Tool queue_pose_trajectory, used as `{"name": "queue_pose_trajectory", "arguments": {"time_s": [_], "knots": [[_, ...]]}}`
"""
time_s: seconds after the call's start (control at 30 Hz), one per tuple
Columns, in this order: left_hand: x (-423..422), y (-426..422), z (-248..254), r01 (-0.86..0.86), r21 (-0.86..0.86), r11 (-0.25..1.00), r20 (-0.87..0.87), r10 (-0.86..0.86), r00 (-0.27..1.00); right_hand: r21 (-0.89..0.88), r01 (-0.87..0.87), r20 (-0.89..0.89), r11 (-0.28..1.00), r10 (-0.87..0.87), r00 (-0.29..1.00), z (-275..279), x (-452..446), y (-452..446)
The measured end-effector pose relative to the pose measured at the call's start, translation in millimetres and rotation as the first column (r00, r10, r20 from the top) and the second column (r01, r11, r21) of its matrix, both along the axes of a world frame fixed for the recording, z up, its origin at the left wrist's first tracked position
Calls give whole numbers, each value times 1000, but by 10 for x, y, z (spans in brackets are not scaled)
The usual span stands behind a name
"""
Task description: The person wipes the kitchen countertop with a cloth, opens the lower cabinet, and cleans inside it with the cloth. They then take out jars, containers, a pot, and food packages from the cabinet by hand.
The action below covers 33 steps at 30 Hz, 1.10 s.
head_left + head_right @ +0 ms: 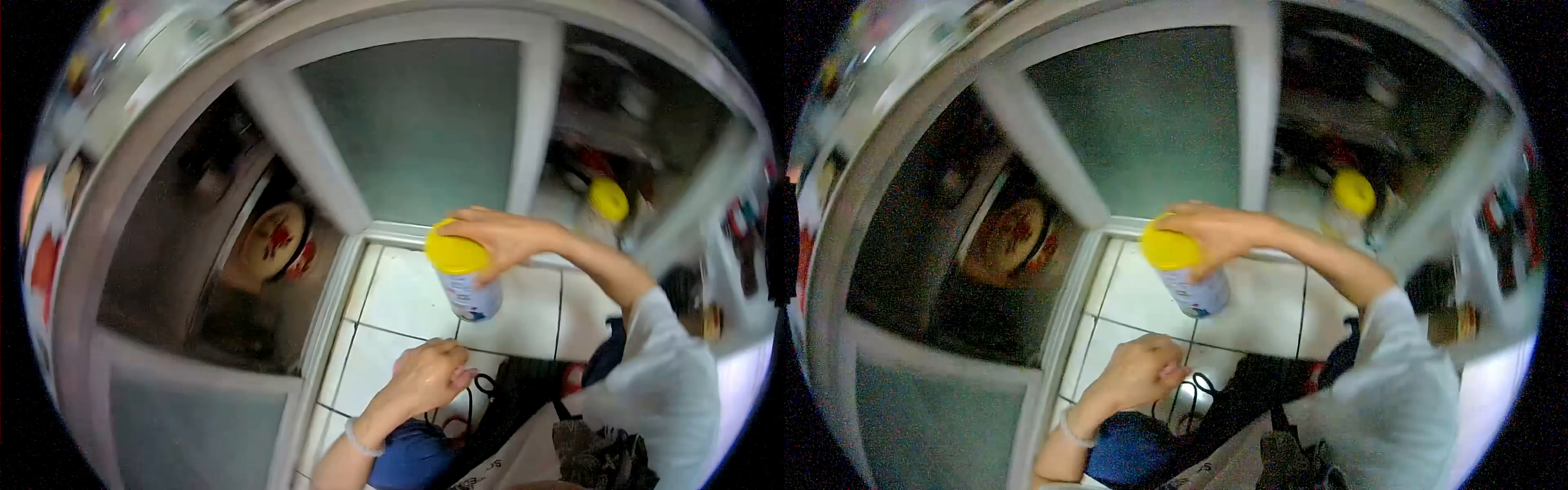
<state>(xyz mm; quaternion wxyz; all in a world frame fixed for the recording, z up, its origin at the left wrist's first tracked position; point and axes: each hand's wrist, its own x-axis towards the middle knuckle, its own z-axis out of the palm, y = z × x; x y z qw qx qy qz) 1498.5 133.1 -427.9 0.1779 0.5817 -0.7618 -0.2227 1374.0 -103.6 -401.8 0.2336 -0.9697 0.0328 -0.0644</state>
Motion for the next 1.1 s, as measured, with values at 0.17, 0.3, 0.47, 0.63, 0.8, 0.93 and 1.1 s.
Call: {"name": "queue_pose_trajectory", "arguments": {"time_s": [0.17, 0.3, 0.47, 0.63, 0.8, 0.93, 1.1], "knots": [[-237, -120, -102, -43, 31, 999, -12, 43, 999, -24, 29, 75, 999, -27, 997, -89, -543, -257], [-199, -128, -212, -124, 145, 982, 67, 116, 991, 25, 76, 59, 997, -77, 995, -46, -690, -364], [-82, -206, -532, -320, 353, 879, -34, 354, 934, 56, 123, 0, 991, -123, 992, -41, -973, -586], [-412, -479, -209, -358, 259, 897, 75, 351, 933, 16, 134, 77, 991, -135, 988, 74, -1241, -747], [-316, -630, -378, -494, 461, 737, -29, 569, 822, 91, 154, 10, 984, -156, 988, 105, -1334, -757], [120, -659, -727, -489, 417, 766, -30, 549, 835, 135, 151, -69, 979, -142, 987, 180, -1368, -721], [-42, -824, -657, -522, 386, 761, 67, 541, 838, 191, 134, -22, 972, -133, 991, 104, -1326, -765]]}}
